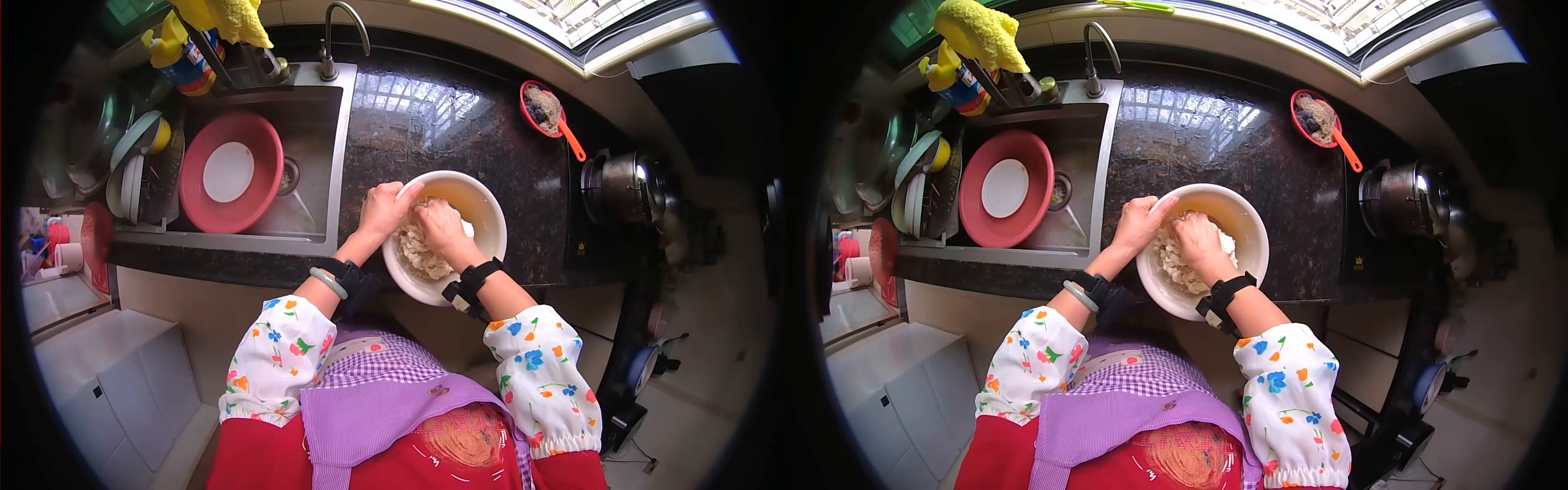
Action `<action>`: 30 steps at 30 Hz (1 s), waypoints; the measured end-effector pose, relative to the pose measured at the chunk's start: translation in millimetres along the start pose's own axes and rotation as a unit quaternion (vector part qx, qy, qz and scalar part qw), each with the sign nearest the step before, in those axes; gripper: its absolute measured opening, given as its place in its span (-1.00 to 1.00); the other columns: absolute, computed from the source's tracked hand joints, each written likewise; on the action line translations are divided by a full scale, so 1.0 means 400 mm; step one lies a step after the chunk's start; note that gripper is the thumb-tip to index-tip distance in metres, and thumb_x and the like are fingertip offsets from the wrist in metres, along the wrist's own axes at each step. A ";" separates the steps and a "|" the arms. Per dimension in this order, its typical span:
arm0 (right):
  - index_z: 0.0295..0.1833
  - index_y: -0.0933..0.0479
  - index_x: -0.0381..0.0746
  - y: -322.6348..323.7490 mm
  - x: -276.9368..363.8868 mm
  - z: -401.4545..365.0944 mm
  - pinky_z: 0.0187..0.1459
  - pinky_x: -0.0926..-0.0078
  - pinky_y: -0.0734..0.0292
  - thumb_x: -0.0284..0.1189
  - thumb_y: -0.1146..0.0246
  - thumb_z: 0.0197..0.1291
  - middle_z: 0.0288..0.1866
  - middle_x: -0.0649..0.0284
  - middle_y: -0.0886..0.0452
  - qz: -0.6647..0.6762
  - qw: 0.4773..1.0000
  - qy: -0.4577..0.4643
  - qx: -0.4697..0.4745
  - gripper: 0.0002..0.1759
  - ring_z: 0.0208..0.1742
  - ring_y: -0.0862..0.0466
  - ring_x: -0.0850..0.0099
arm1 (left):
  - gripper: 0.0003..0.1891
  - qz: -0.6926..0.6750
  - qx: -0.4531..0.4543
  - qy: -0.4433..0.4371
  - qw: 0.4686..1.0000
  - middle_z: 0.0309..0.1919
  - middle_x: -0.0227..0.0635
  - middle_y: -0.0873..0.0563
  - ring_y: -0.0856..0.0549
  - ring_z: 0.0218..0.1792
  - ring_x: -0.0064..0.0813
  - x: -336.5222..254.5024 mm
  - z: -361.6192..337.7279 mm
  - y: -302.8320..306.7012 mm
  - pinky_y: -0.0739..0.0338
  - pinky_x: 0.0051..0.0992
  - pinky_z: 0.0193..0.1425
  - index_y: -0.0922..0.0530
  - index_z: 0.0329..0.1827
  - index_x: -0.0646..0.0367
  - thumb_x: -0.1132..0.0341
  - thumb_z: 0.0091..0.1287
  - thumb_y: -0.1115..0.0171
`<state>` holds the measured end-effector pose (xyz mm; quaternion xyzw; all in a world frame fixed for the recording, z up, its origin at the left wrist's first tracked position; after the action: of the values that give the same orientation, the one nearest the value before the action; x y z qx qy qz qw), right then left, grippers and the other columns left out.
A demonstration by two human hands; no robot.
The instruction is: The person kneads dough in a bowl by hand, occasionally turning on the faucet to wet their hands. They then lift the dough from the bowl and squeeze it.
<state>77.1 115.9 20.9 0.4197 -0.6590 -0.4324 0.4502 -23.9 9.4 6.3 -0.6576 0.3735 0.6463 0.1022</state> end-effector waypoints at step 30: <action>-0.18 -0.53 -0.18 0.057 0.048 -0.203 -0.18 0.21 -0.46 -0.43 -0.07 0.09 -0.31 0.12 -0.56 -0.056 0.962 0.238 0.119 -0.80 -0.21 -0.58 0.16 | -0.44 -0.010 0.058 0.038 0.998 -0.66 -0.13 -0.60 -0.63 -0.57 -0.22 -0.006 -0.029 -0.002 -0.47 -0.28 -0.40 -0.58 -0.58 0.21 -0.19 0.19 -0.16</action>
<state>146.4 88.5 65.1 0.5971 -0.5549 -0.2634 0.5160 -14.1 3.7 9.8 -0.6779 0.4077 0.5972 0.1324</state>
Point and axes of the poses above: each hand's wrist, its own z-axis towards the middle knuckle, its own y-axis out of the back of the hand, x = y × z, the point moved 1 cm from there along z, towards the middle knuckle
